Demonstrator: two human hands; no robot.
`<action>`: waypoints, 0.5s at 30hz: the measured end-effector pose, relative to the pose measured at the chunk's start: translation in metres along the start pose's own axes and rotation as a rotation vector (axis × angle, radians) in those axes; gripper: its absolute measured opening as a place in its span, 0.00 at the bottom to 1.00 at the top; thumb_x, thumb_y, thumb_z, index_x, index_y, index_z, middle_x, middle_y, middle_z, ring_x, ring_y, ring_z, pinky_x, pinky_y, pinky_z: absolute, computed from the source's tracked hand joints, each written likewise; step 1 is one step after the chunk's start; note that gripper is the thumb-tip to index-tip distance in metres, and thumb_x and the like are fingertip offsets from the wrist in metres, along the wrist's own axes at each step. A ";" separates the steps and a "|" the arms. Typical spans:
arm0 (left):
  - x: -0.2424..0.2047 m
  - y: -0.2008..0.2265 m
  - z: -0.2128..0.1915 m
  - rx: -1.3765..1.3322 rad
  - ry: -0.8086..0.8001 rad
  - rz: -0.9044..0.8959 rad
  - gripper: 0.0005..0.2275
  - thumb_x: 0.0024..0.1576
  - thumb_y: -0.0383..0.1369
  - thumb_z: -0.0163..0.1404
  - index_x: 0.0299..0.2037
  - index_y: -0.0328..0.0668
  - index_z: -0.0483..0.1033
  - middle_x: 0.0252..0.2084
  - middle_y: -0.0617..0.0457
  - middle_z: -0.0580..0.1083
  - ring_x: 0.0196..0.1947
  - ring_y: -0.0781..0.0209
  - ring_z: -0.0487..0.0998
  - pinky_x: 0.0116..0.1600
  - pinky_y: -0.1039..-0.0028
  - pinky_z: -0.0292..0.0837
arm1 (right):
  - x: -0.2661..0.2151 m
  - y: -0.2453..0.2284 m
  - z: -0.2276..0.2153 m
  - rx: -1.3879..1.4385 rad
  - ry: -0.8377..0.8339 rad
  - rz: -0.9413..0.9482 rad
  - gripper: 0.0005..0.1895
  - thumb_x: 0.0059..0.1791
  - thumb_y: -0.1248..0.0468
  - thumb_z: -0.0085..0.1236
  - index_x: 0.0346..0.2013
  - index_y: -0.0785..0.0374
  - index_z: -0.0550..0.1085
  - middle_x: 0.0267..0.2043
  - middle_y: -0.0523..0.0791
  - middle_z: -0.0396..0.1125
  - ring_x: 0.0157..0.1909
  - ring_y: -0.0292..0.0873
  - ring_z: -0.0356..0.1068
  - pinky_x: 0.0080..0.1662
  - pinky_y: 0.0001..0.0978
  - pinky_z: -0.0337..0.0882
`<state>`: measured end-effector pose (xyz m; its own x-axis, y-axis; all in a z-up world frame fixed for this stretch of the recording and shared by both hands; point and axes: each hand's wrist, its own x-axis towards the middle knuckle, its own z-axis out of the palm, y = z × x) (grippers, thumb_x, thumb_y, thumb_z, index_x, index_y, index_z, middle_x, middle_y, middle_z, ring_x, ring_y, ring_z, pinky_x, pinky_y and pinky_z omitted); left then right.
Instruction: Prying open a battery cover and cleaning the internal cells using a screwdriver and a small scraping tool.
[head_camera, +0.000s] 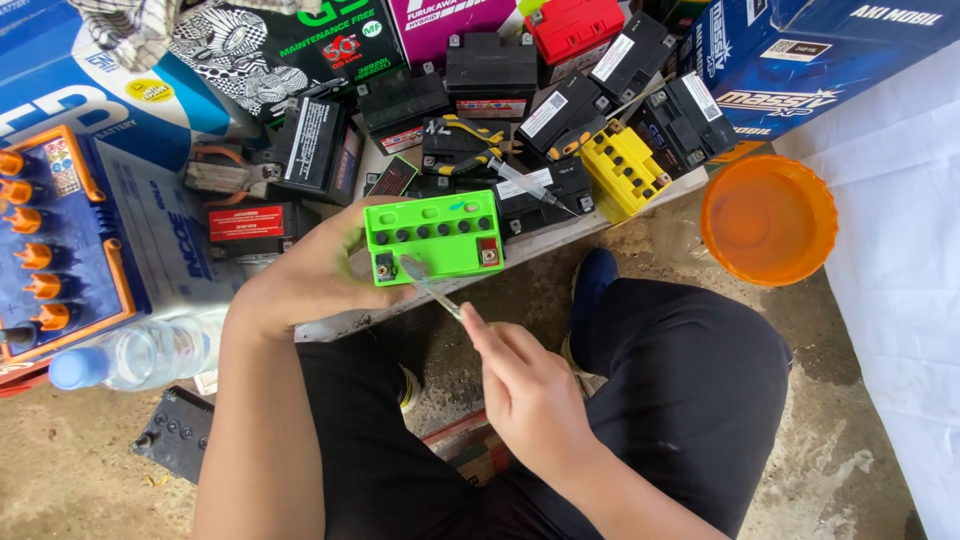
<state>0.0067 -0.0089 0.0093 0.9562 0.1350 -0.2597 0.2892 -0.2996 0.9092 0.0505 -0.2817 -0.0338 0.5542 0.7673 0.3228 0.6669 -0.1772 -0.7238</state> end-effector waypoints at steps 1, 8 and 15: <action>0.000 -0.001 0.000 0.000 0.002 -0.001 0.32 0.43 0.26 0.63 0.62 0.43 0.69 0.57 0.56 0.74 0.56 0.70 0.72 0.62 0.76 0.68 | 0.000 -0.004 0.003 0.001 -0.001 -0.001 0.26 0.56 0.74 0.47 0.70 0.58 0.65 0.44 0.44 0.68 0.35 0.43 0.69 0.36 0.32 0.71; -0.002 -0.003 0.000 -0.011 0.001 0.050 0.33 0.43 0.28 0.63 0.62 0.41 0.67 0.59 0.54 0.72 0.60 0.67 0.71 0.65 0.75 0.66 | -0.005 -0.024 -0.005 -0.189 -0.095 0.088 0.30 0.53 0.72 0.48 0.71 0.56 0.64 0.44 0.42 0.68 0.30 0.48 0.69 0.31 0.41 0.70; -0.003 -0.006 0.001 0.038 0.026 0.094 0.32 0.45 0.29 0.63 0.63 0.42 0.68 0.61 0.53 0.72 0.61 0.66 0.70 0.67 0.75 0.62 | 0.004 -0.033 0.003 -0.051 -0.059 0.144 0.27 0.53 0.73 0.47 0.68 0.56 0.66 0.45 0.43 0.72 0.43 0.42 0.77 0.42 0.37 0.75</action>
<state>0.0022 -0.0090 0.0045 0.9778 0.1292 -0.1651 0.2006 -0.3478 0.9159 0.0293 -0.2715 -0.0106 0.6167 0.7662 0.1807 0.6078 -0.3175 -0.7279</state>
